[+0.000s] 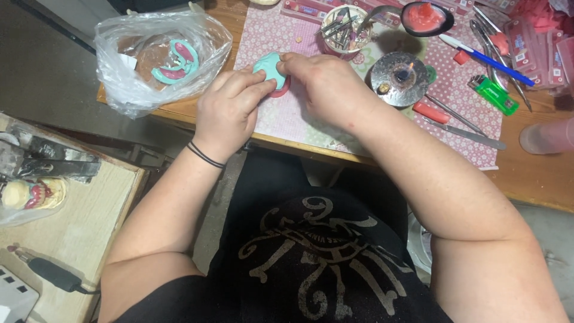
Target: The person assembles a dental model by applying glue to a pink gum piece and attaching a light blue mold. They then use a red tool to shape and smooth the edges of the model. Finally, they use a yellow tool to further refine the model's surface.
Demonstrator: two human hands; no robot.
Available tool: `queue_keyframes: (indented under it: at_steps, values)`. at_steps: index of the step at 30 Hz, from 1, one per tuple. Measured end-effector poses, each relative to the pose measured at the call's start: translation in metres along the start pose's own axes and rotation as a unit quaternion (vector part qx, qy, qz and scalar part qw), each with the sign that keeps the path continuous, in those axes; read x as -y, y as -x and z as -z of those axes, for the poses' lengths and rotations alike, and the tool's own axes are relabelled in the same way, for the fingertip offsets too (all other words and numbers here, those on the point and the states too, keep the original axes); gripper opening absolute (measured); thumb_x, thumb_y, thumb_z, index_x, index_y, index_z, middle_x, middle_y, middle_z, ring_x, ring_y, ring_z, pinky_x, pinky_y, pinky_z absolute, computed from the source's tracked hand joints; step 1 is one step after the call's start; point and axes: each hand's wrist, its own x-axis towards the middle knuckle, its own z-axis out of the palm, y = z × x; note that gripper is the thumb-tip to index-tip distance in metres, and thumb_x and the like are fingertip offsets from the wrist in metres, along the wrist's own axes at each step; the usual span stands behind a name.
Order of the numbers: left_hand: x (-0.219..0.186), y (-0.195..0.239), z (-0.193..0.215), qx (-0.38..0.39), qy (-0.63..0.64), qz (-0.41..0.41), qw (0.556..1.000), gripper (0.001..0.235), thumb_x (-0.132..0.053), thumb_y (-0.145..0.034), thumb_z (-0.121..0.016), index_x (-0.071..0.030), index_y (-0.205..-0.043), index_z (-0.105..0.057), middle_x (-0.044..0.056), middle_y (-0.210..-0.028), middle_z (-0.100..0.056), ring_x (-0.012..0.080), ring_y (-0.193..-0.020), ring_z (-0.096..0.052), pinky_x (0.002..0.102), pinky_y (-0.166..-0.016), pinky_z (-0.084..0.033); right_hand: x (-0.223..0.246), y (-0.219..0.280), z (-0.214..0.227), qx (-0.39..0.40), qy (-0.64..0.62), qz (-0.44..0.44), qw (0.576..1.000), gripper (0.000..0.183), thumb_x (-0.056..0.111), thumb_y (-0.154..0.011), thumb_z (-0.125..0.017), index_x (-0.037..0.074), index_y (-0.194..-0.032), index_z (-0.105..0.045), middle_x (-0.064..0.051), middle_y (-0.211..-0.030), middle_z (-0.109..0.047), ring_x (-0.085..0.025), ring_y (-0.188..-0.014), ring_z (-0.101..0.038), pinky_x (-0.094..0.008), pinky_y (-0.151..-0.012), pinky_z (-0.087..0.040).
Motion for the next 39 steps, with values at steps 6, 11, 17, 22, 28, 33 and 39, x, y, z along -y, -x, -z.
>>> queue_keyframes:
  at_steps: [6, 11, 17, 22, 28, 33, 39]
  values:
    - [-0.003, 0.001, 0.002, -0.009, -0.037, -0.002, 0.999, 0.024, -0.001, -0.098, -0.073, -0.014, -0.117, -0.08, 0.006, -0.113, -0.076, 0.0276, -0.1, -0.07, 0.036, -0.078, -0.059, 0.016, 0.002, 0.01, 0.002, -0.031, 0.002, 1.0, 0.033, 0.006, -0.102, -0.059, -0.002, -0.133, -0.067, -0.023, -0.139, -0.066, -0.038, -0.126, -0.065, -0.05, -0.11, -0.05]
    - [-0.005, 0.01, 0.003, -0.021, 0.004, 0.001, 1.0, 0.037, 0.009, -0.095, -0.063, -0.006, -0.128, -0.071, 0.013, -0.129, -0.068, 0.0356, -0.119, -0.067, 0.044, -0.1, -0.061, 0.01, 0.009, 0.009, -0.025, -0.047, 0.048, 0.997, 0.039, 0.002, -0.102, -0.063, -0.006, -0.139, -0.061, -0.026, -0.142, -0.063, -0.04, -0.13, -0.062, -0.049, -0.113, -0.05]
    - [0.025, 0.016, 0.041, -0.07, -0.049, 0.076, 0.993, 0.029, 0.014, -0.097, -0.055, 0.003, -0.119, -0.069, 0.02, -0.116, -0.07, 0.0367, -0.11, -0.065, 0.047, -0.1, -0.055, 0.013, 0.063, 0.032, -0.066, 0.046, 0.067, 0.995, 0.054, -0.01, -0.096, -0.062, -0.005, -0.149, -0.053, -0.025, -0.146, -0.063, -0.039, -0.131, -0.066, -0.048, -0.107, -0.058]
    - [0.071, 0.021, 0.079, 0.045, -0.153, 0.265, 0.951, 0.036, -0.013, -0.097, -0.079, -0.003, -0.131, -0.07, 0.014, -0.121, -0.076, 0.0357, -0.106, -0.066, 0.048, -0.093, -0.048, 0.005, 0.137, 0.037, -0.199, 0.088, 0.06, 0.974, 0.044, -0.017, -0.092, -0.058, -0.005, -0.131, -0.073, -0.022, -0.116, -0.08, -0.034, -0.101, -0.079, -0.042, -0.088, -0.064]
    - [0.093, 0.041, 0.067, 0.142, -0.203, 0.269, 0.931, 0.049, -0.044, -0.087, -0.082, -0.023, -0.131, -0.075, 0.012, -0.098, -0.08, 0.038, -0.091, -0.073, 0.046, -0.078, -0.049, -0.021, 0.209, 0.054, -0.368, 0.149, -0.133, 0.908, 0.019, -0.017, -0.105, -0.06, -0.017, -0.118, -0.074, -0.032, -0.113, -0.076, -0.047, -0.107, -0.075, -0.05, -0.098, -0.058]
    - [0.09, 0.041, 0.081, 0.081, -0.126, 0.204, 0.967, 0.042, -0.023, -0.088, -0.102, -0.013, -0.126, -0.086, 0.01, -0.105, -0.075, 0.0244, -0.085, -0.069, 0.038, -0.079, -0.052, -0.029, 0.227, 0.065, -0.265, 0.164, -0.217, 0.925, 0.004, -0.001, -0.105, -0.074, 0.0, -0.107, -0.077, -0.015, -0.104, -0.078, -0.035, -0.096, -0.073, -0.044, -0.089, -0.055]
    - [0.083, 0.03, 0.104, 0.061, -0.021, 0.164, 0.984, 0.031, 0.005, -0.108, -0.099, 0.008, -0.136, -0.086, 0.019, -0.112, -0.068, 0.0266, -0.092, -0.059, 0.038, -0.087, -0.048, -0.033, 0.221, 0.064, -0.189, 0.254, -0.204, 0.926, 0.026, 0.024, -0.108, -0.078, 0.009, -0.129, -0.08, -0.011, -0.103, -0.056, -0.035, -0.093, -0.054, -0.048, -0.08, -0.046]
